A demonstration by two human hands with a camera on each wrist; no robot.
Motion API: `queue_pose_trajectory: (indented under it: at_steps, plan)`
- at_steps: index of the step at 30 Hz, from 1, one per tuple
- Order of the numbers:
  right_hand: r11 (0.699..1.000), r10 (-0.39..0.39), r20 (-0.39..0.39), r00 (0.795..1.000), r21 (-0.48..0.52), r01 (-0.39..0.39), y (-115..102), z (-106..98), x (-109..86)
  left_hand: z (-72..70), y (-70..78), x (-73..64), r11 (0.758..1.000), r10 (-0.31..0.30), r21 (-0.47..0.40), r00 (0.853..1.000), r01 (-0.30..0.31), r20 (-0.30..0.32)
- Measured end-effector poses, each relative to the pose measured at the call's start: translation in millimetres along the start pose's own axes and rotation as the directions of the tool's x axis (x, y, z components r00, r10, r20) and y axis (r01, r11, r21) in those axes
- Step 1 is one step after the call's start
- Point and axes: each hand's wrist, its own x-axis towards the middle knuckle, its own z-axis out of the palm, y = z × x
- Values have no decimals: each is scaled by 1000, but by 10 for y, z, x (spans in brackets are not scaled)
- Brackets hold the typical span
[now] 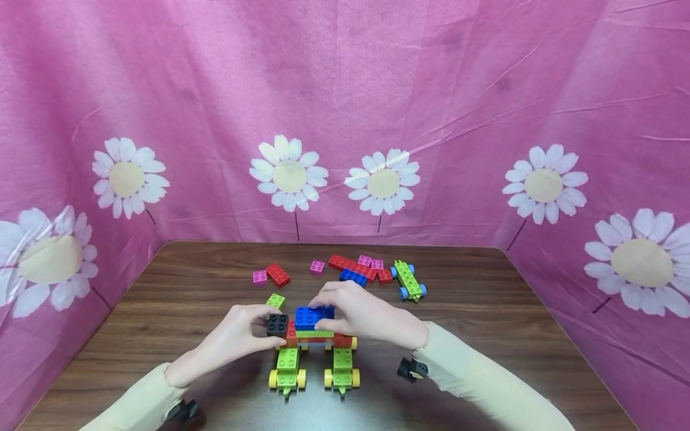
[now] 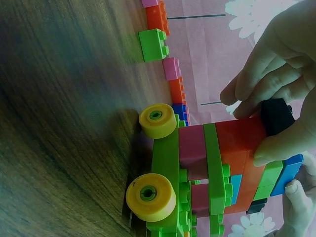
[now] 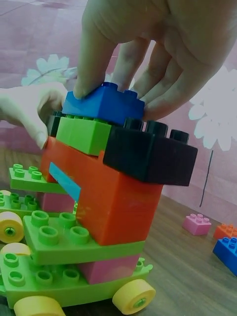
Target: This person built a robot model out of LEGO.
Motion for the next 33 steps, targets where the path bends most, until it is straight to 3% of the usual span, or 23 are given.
queue_pose_trajectory:
  at_steps: [10, 19, 26, 33]
  plan:
    - [998, 63, 22, 998, 23, -64, -20, -15, 30, 7, 1, 15, 1000, -4, 8, 1000, 4, -7]
    - [998, 58, 34, 998, -30, -57, -62, -43, 56, 1, 10, 20, 1000, -19, 4, 1000, 19, -1]
    - [996, 83, 68, 994, 40, -85, -47, -68, 79, 5, 9, 26, 1000, -15, 5, 1000, 15, -3]
    - [993, 115, 51, 992, 17, -116, -64, -35, 76, 7, 15, 29, 999, -28, 18, 1000, 28, 2]
